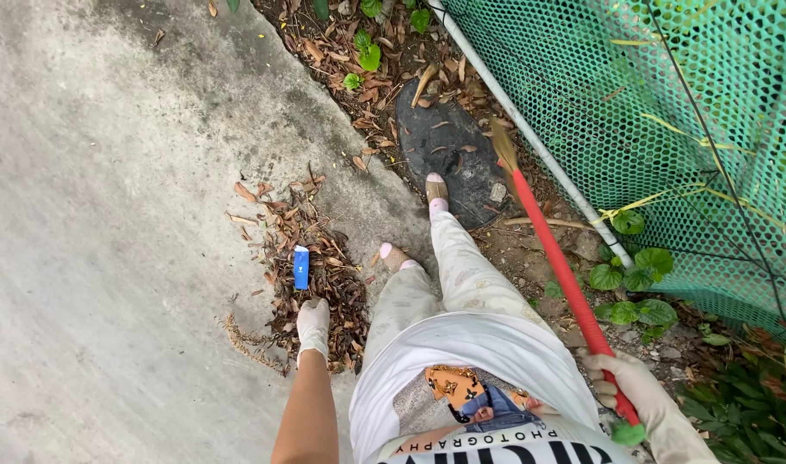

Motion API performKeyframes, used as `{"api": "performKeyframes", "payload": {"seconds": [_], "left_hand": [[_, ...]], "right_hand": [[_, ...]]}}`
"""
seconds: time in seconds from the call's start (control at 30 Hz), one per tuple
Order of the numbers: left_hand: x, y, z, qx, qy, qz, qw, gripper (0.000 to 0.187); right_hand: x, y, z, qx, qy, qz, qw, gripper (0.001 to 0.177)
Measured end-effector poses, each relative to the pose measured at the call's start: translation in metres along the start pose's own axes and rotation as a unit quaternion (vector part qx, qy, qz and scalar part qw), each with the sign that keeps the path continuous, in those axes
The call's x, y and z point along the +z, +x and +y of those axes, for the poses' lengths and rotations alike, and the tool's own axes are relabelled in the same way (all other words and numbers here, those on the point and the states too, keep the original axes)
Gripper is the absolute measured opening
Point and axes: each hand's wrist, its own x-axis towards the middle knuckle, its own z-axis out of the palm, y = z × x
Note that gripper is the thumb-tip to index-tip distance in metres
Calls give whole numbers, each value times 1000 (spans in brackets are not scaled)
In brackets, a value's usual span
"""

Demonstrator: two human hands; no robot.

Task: Gathering dry leaves into a pile on a concrete path using a broom.

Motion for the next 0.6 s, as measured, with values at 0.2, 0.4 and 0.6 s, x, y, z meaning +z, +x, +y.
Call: {"api": "performKeyframes", "payload": {"seconds": [0.2,0.4,0.6], "left_hand": [[17,-9,20,-3,5,-22,1000,52],[12,-7,60,38,27,-8,999,50],[1,-8,83,53,14,-13,998,47]], "right_hand": [[50,140,-95,28,110,-148,983,13],[161,183,-199,-119,-79,-192,971,12],[124,81,-223,-175,-157,-114,965,52]]}}
